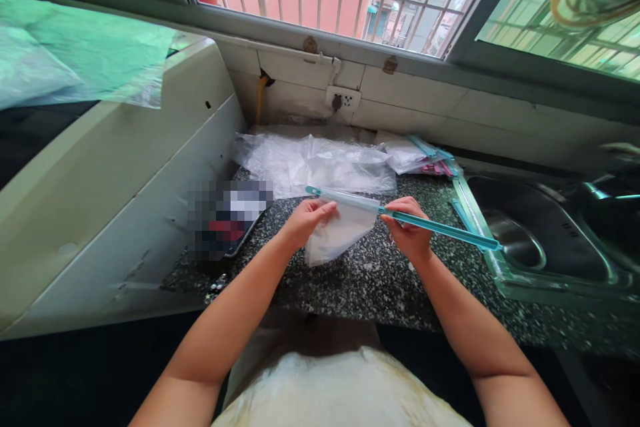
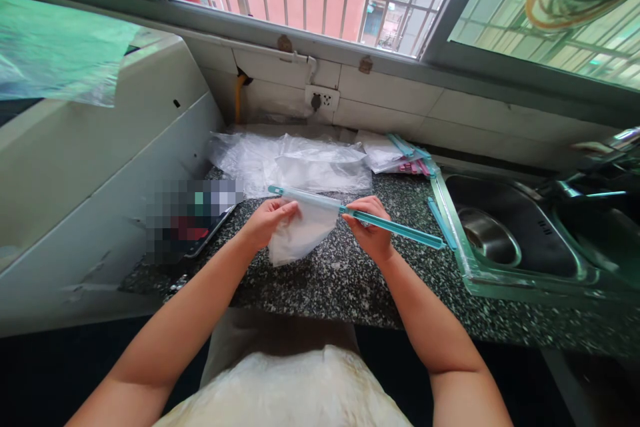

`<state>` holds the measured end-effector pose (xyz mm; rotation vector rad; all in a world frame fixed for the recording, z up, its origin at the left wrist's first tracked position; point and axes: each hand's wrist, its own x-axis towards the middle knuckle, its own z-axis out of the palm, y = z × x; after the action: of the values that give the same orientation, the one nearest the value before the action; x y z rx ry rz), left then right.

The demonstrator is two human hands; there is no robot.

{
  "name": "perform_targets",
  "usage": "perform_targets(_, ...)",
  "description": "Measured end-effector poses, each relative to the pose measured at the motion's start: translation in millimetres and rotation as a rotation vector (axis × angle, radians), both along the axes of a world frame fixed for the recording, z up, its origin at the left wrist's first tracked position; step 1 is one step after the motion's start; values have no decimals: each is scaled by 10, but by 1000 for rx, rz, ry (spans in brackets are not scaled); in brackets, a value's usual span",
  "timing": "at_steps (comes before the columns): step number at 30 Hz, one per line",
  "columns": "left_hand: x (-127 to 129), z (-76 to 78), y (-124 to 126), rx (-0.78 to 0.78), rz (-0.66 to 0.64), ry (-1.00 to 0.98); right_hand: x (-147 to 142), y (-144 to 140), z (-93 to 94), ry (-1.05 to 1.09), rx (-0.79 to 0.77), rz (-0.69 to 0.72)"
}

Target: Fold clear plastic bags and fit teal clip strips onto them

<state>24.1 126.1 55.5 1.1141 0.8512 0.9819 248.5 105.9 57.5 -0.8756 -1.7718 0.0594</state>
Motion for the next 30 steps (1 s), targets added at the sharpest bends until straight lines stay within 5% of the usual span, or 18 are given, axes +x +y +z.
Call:
perform_targets(8, -2, -42, 34, -147, -28, -88, -9, -11, 4, -21, -7, 3)
perform_targets(15, 31, -45, 34, -259, 71, -236, -21, -15, -6, -28, -15, 9)
perform_targets(30, 55, 6, 17, -273, 111, -258, -18, -12, -2, -49, -42, 36)
